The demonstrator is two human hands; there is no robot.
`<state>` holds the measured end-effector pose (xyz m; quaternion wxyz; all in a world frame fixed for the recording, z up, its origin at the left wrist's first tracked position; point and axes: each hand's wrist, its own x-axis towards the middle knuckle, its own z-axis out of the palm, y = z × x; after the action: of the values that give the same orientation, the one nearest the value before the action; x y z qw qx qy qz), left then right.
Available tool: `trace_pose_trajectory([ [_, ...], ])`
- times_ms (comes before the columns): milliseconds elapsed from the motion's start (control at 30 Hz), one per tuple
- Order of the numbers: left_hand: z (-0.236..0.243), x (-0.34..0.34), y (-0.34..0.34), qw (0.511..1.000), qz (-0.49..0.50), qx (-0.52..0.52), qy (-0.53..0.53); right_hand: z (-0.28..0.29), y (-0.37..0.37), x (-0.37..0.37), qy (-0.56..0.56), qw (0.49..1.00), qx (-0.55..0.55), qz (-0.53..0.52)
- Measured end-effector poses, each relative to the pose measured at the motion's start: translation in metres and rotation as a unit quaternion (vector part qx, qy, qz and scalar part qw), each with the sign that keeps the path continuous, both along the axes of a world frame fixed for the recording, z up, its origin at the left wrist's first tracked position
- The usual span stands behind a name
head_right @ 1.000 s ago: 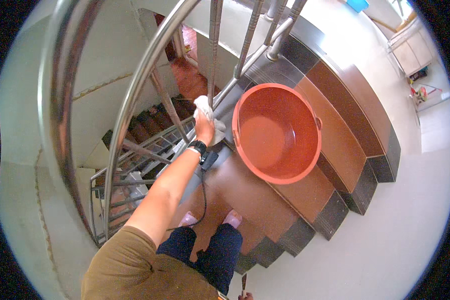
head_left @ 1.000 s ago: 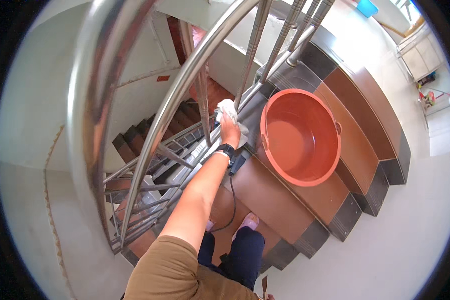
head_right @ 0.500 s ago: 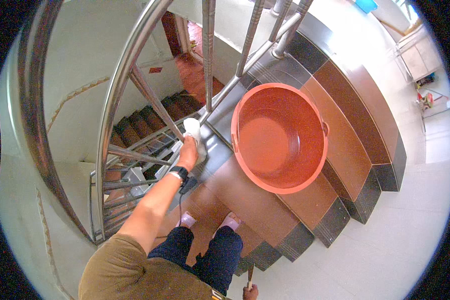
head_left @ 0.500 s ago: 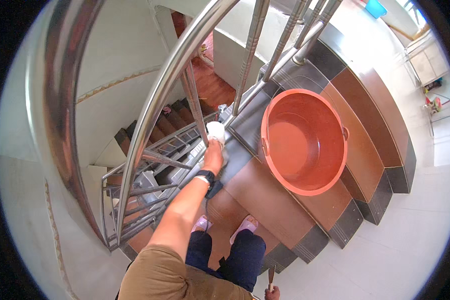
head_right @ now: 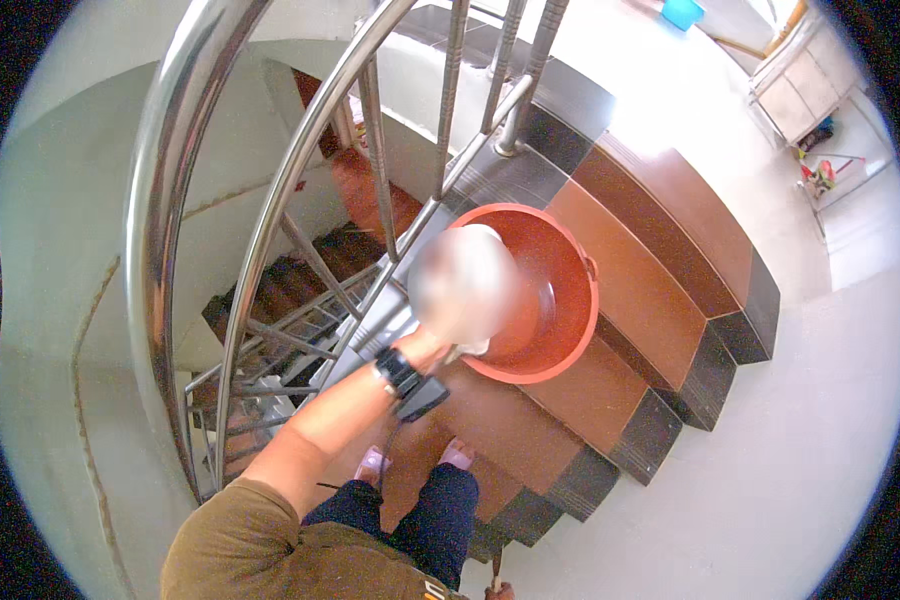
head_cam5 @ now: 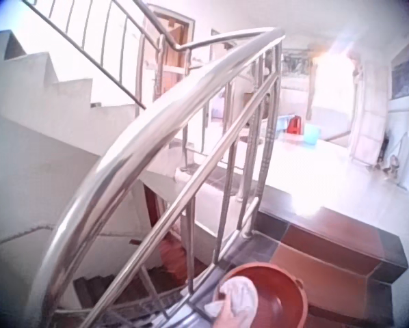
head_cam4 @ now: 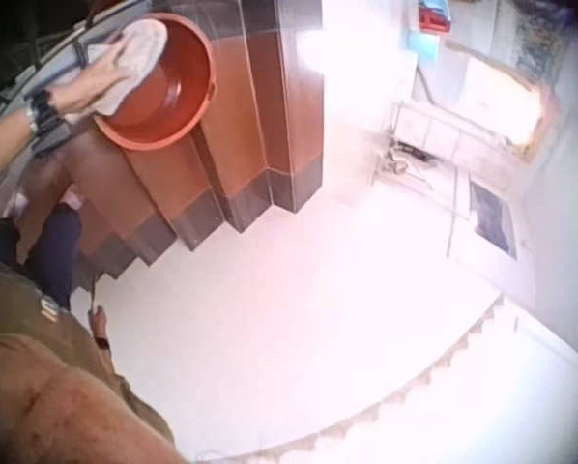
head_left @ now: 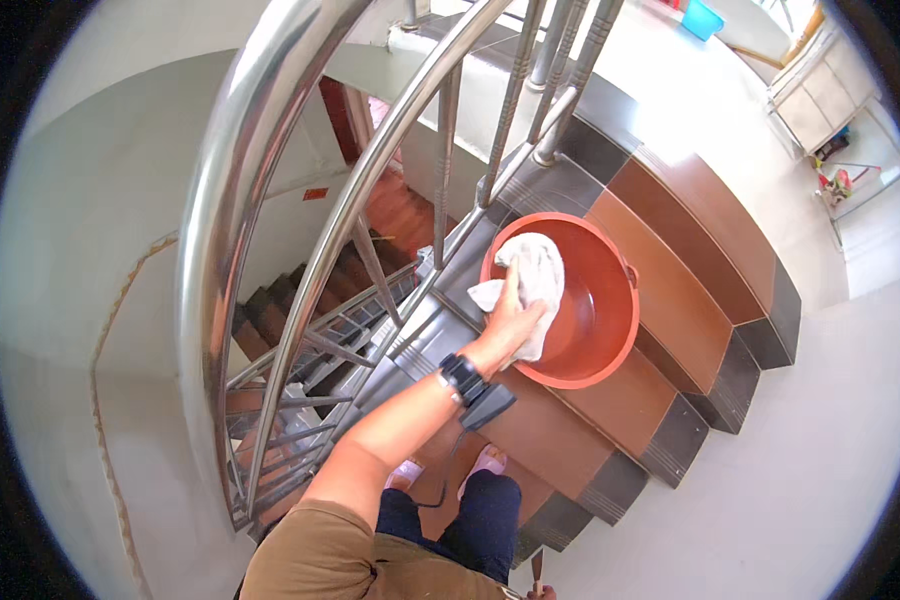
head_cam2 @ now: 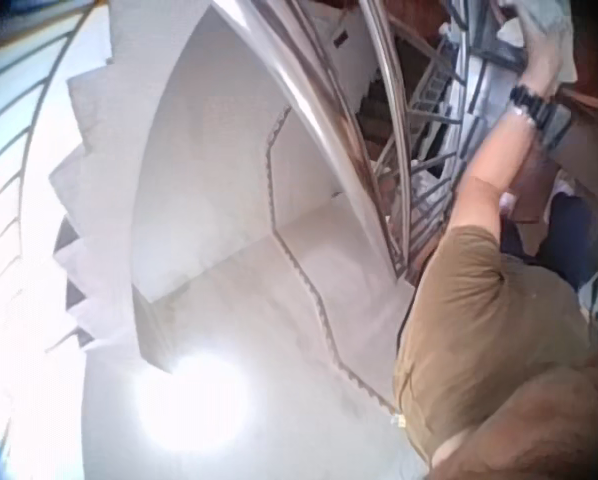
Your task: Scrape and clean a wall corner near a staircase using a putty knife and a cloth.
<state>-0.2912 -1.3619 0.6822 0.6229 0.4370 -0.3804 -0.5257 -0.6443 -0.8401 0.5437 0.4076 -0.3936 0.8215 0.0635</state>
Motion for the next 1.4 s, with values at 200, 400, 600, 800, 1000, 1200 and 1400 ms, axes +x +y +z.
trace_pose_trajectory([
  [200, -0.047, -0.008, -0.014, 0.903, -0.141, 0.066, -0.400, 0.039, -0.030, 0.019, 0.028, 0.997, -0.056, 0.036],
  [400, -0.048, -0.007, -0.039, 0.790, -0.260, 0.018, -0.555, 0.023, -0.019, 0.013, -0.002, 0.997, -0.073, -0.029],
  [600, -0.037, -0.021, -0.118, 0.643, -0.361, -0.009, -0.675, 0.049, -0.031, 0.032, -0.015, 0.997, -0.005, -0.080],
  [800, -0.086, -0.075, -0.155, 0.464, -0.477, 0.035, -0.745, 0.023, 0.011, 0.011, -0.009, 0.995, -0.022, -0.097],
  [1000, -0.160, -0.091, -0.148, 0.390, -0.538, 0.033, -0.747, 0.024, 0.018, -0.004, 0.002, 0.988, 0.021, -0.153],
  [1200, -0.175, -0.102, -0.138, 0.337, -0.600, 0.023, -0.725, 0.029, 0.023, -0.004, 0.017, 0.985, 0.015, -0.173],
  [1400, -0.119, -0.102, -0.127, 0.405, -0.642, -0.012, -0.651, 0.034, 0.014, 0.001, 0.009, 0.982, -0.008, -0.188],
])
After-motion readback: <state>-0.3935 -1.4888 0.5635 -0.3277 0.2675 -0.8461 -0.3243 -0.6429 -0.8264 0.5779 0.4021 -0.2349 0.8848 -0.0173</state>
